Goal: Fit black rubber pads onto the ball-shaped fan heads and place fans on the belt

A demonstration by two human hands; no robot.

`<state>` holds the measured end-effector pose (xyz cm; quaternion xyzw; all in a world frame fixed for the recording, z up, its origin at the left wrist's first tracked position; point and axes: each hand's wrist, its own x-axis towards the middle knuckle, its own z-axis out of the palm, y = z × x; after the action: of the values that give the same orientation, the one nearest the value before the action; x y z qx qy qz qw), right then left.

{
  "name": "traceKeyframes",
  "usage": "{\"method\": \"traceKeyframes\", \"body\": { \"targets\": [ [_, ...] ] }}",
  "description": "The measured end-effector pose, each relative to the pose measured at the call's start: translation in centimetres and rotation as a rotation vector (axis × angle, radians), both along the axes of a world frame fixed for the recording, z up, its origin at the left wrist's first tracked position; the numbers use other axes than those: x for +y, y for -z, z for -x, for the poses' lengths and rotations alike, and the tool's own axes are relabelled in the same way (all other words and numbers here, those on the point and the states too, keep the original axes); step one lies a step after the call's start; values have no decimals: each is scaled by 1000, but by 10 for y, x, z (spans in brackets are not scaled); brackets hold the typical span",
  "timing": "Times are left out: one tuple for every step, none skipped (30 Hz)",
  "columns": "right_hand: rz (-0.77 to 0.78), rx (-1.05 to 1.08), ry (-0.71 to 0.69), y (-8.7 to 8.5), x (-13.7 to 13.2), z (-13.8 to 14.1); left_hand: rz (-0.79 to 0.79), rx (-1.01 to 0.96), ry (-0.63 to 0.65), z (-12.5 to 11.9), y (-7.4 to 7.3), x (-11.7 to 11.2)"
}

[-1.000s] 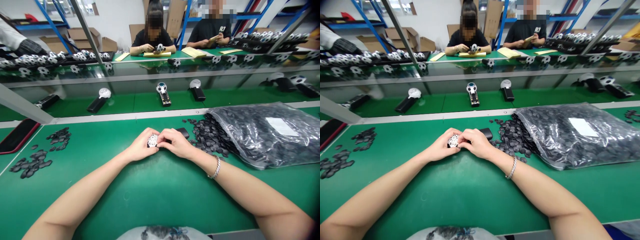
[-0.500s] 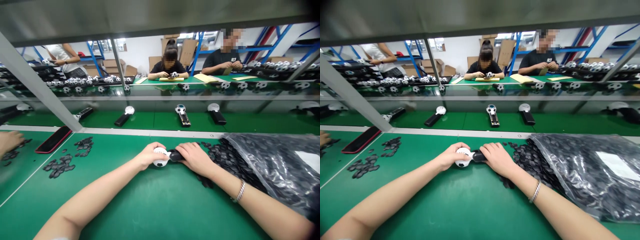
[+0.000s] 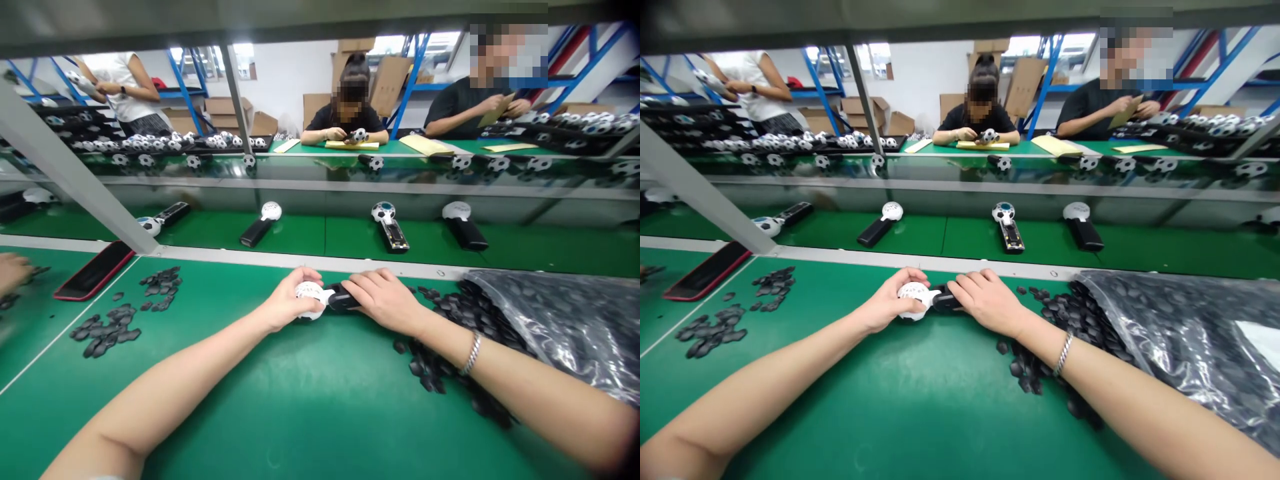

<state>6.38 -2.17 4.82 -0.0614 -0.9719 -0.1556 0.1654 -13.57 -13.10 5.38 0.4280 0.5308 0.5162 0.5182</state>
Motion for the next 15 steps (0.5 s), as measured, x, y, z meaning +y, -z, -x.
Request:
{"method": "traceKeyframes", "body": {
  "targets": [
    [-16,0,-4,1,0,1,-23,37,2,1,2,-1],
    [-21,0,-8,3,-1,2,-31,69,16,2,4,-3],
    [-11,1,-11,5,-1,1,-24,89,40,3,5,-4],
    [20,0,-10,6,-2,0,-6,94,71,4,6,-4],
    [73,0,-2,7,-1,0,10,85,102,7,5,-4],
    [151,5,16,7,0,-1,10,72,120,11,4,-3],
    [255,18,46,6,3,-1,-8,73,110,16,2,0],
    [383,49,95,6,9,0,-46,109,65,23,0,3],
    [530,96,168,4,16,3,-97,190,-12,32,-2,8],
    [680,158,266,3,26,7,-152,316,-120,41,-5,14],
    [824,232,385,3,38,13,-194,479,-240,51,-7,21],
    [943,302,514,2,51,20,-216,660,-350,62,-8,30],
    [1025,361,636,3,66,27,-210,841,-435,72,-10,40],
    [1074,412,741,4,81,34,-183,1002,-482,82,-10,50],
    [1089,432,805,5,96,41,-141,1132,-502,90,-11,61]
  ]
}}
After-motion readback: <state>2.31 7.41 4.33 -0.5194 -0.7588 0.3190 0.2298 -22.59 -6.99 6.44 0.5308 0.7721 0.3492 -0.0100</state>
